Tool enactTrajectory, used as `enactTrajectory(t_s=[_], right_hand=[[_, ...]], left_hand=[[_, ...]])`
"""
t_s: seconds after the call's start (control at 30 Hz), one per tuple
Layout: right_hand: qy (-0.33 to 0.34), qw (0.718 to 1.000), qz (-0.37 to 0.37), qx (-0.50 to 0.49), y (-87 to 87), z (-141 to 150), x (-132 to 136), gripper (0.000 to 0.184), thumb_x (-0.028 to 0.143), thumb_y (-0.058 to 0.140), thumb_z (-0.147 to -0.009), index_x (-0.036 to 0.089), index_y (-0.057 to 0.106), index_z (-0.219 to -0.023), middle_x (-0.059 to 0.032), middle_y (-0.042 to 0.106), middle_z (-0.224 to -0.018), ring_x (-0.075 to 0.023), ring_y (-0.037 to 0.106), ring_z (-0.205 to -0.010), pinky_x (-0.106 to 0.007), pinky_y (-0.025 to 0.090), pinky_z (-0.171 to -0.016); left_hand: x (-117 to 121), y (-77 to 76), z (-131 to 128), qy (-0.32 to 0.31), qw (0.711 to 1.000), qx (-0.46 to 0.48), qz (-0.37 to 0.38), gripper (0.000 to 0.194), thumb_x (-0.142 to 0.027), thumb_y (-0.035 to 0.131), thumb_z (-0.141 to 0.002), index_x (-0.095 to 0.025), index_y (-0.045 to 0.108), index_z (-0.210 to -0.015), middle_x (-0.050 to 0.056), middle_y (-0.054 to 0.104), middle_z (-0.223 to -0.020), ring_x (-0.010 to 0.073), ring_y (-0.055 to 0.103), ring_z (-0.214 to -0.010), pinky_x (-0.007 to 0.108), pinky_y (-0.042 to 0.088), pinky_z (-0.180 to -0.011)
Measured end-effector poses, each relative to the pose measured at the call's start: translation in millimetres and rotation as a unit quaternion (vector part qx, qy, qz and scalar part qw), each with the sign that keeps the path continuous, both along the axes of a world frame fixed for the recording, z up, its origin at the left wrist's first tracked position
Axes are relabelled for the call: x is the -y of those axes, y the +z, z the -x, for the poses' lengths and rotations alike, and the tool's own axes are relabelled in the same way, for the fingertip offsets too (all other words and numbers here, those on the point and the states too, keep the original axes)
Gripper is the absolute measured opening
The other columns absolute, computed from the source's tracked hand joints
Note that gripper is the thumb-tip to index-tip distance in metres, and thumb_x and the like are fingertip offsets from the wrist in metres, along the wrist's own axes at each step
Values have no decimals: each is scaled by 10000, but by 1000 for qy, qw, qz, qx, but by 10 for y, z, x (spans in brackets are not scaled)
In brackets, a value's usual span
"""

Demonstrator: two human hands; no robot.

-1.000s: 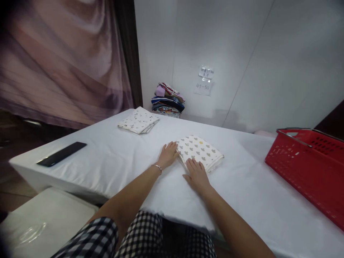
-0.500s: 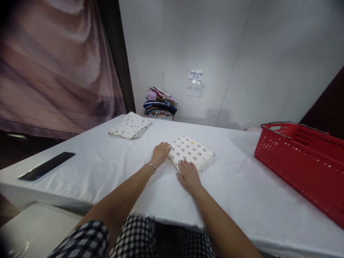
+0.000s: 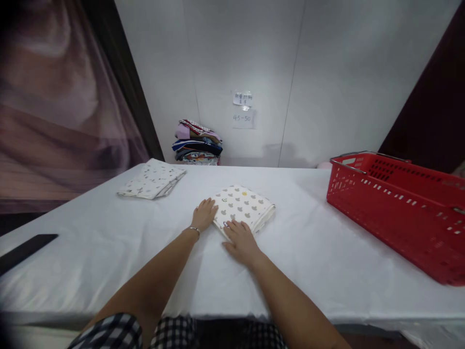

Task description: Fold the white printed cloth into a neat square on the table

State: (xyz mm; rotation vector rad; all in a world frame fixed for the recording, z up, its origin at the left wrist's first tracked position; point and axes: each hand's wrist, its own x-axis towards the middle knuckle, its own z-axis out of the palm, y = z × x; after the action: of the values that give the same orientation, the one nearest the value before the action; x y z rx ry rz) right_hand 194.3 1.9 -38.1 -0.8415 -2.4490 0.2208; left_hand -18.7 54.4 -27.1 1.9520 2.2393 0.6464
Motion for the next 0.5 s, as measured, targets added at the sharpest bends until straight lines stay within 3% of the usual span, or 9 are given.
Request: enactTrajectory(t_s=[0.1,0.17,0.23,0.33,0.5], right_hand=[[-36,990,-16,-137,-13,-177,-153,335,313,439,-878,227,587,-1166,-82,588,-1213,-204,471,-1193,-430,305,-1026],[-125,967,-29,-221,-22,-338,-292,330,321,431,-872,193,614,-1116,-102,581,-1214,-215,459,-1198,-441,310,-1027],[-221,938,-11,-265,-32,-492,-426,388,357,432,-858,156,586,-1152,-124,485,-1316,-235,376,-1262,-456,293,-1043],[-318,894,85,-304,-54,-653,-574,572,418,462,-816,122,439,-1305,-142,320,-1429,-267,256,-1328,-466,275,-1057],[-361,768,315,-425,-99,-757,-683,784,458,532,-762,221,189,-1426,-131,320,-1422,-250,398,-1249,-368,469,-912]], left_hand=[[23,-9,18,3,999,44,-2,502,-458,318,-885,-218,415,-1316,69,276,-1472,252,195,-1362,480,196,-1084],[74,-19,10,29,995,90,-41,544,-462,367,-870,-181,385,-1335,100,240,-1482,255,187,-1366,433,199,-1099],[152,-9,-27,71,984,140,-88,580,-439,433,-849,-148,353,-1344,132,226,-1480,250,181,-1368,381,188,-1113],[281,58,-135,133,954,249,-101,591,-362,520,-811,-134,338,-1325,160,284,-1444,245,236,-1349,347,218,-1103],[416,164,-325,172,858,484,0,437,-299,521,-822,-196,387,-1226,142,497,-1282,211,524,-1118,310,472,-840]])
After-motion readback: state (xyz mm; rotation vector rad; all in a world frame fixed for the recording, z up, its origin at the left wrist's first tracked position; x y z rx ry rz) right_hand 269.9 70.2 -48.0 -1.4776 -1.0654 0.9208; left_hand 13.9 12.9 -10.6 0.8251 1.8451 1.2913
